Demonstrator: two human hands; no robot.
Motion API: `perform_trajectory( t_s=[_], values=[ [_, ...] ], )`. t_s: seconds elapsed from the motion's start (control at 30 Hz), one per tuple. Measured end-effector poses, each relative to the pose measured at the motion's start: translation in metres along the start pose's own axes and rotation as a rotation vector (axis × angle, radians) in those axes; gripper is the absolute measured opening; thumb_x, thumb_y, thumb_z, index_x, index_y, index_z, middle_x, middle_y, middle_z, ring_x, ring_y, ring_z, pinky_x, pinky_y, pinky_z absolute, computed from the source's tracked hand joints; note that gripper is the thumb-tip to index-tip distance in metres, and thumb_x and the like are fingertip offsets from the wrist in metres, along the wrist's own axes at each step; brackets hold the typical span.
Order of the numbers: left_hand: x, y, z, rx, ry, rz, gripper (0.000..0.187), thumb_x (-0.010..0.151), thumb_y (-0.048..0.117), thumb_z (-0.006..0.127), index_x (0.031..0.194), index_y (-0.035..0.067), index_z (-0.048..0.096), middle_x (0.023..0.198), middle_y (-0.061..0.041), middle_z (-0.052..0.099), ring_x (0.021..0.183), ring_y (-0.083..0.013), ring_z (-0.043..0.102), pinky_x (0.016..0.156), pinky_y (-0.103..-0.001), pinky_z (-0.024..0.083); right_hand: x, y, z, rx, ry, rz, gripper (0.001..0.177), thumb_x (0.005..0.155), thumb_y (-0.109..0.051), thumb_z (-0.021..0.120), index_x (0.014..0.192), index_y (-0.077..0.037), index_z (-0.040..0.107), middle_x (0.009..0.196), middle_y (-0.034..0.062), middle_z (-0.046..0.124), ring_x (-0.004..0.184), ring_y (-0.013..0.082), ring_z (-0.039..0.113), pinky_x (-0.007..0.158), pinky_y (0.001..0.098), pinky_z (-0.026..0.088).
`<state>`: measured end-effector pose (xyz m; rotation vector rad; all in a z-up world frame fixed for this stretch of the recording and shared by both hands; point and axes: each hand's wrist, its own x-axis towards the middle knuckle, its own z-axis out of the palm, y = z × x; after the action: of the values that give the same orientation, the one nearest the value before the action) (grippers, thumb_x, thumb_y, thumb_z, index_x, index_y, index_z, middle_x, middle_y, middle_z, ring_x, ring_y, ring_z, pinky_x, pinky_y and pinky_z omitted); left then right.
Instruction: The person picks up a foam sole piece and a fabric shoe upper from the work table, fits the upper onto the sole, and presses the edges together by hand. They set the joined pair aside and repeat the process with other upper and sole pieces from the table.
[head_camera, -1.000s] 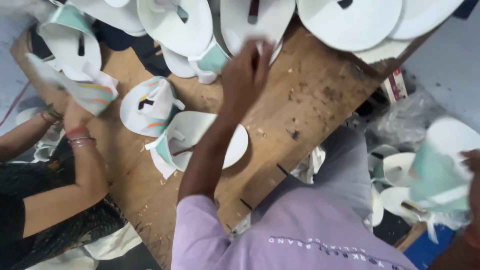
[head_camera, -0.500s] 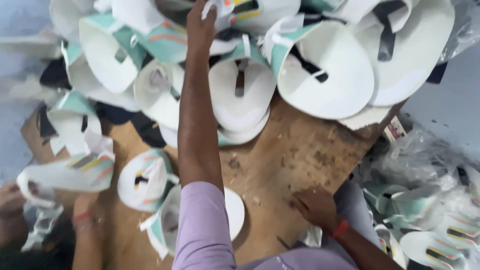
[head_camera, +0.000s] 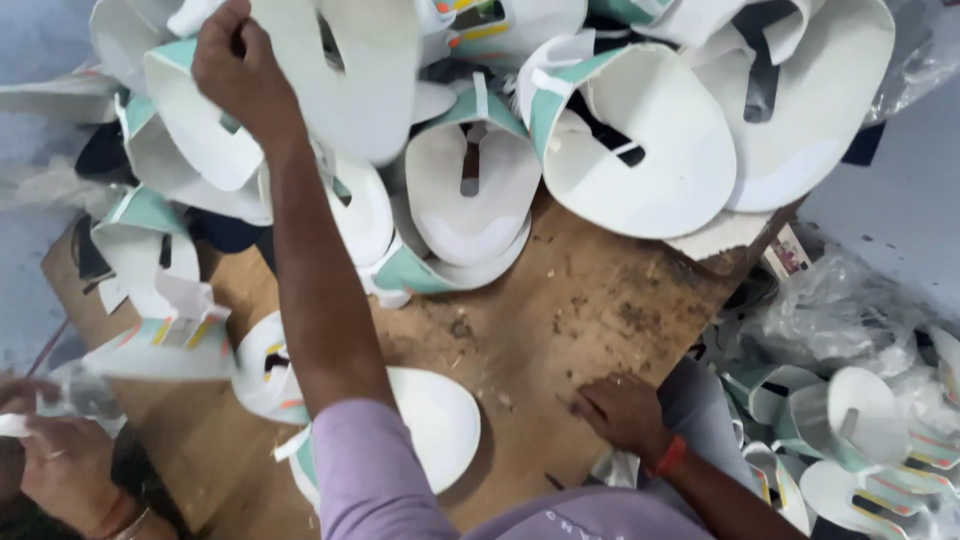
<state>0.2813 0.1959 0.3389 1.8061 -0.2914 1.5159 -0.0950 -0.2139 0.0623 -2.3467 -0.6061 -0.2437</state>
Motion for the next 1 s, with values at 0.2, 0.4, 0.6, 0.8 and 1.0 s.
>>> perform_trajectory(
  t_s=[0.2, 0.4, 0.6, 0.8, 1.0],
  values=[
    [-0.087, 0.158, -0.111, 0.028, -0.134, -0.345, 0.009, 0.102, 0.004, 0.073, 0.106, -0.002, 0.078, 0.087, -0.006, 0.072, 0.077, -0.0094, 0.061, 0.072, -0.027, 0.051, 0.0, -0.006, -0.005, -0.022, 0.044, -0.021, 0.021, 0.093, -0.032, 0.066, 0.088, -0.015, 0.077, 0.084, 0.006, 0.075, 0.077, 0.0288, 0.069, 0.07, 0.0446, 0.053],
    [-0.278, 0.186, -0.159, -0.382, -0.077, -0.874, 0.015, 0.098, 0.001, 0.068, 0.111, -0.002, 0.075, 0.103, -0.004, 0.075, 0.093, -0.0095, 0.068, 0.088, -0.025, 0.055, -0.008, -0.011, -0.013, -0.042, -0.023, -0.016, 0.022, 0.094, -0.029, 0.067, 0.096, -0.011, 0.077, 0.09, 0.0094, 0.074, 0.081, 0.0312, 0.069, 0.072, 0.0446, 0.053],
    [-0.343, 0.207, -0.174, -0.337, -0.248, -0.932, 0.015, 0.099, 0.005, 0.068, 0.111, -0.003, 0.073, 0.105, -0.007, 0.074, 0.095, -0.014, 0.067, 0.087, -0.029, 0.055, -0.021, -0.02, -0.033, 0.043, 0.006, -0.087, 0.018, 0.099, -0.023, 0.066, 0.103, -0.008, 0.074, 0.096, 0.008, 0.07, 0.092, 0.0301, 0.065, 0.084, 0.045, 0.05],
    [-0.352, 0.227, -0.196, -0.057, -0.467, -0.865, 0.041, 0.098, 0.021, 0.072, 0.128, -0.004, 0.061, 0.118, -0.017, 0.069, 0.105, -0.0256, 0.068, 0.091, -0.037, 0.056, -0.044, -0.022, -0.049, 0.235, -0.043, 0.056, 0.017, 0.099, -0.019, 0.069, 0.109, -0.005, 0.072, 0.105, 0.01, 0.069, 0.099, 0.029, 0.065, 0.084, 0.0395, 0.052],
    [-0.387, 0.244, -0.21, 0.422, -0.769, -0.594, 0.065, 0.081, 0.037, 0.087, 0.12, -0.008, 0.06, 0.121, -0.029, 0.061, 0.106, -0.0403, 0.06, 0.091, -0.047, 0.05, -0.039, -0.026, -0.054, 0.295, -0.062, 0.137, 0.015, 0.096, -0.018, 0.073, 0.107, -0.007, 0.074, 0.102, 0.0084, 0.07, 0.093, 0.0238, 0.066, 0.078, 0.0354, 0.052]
  ],
)
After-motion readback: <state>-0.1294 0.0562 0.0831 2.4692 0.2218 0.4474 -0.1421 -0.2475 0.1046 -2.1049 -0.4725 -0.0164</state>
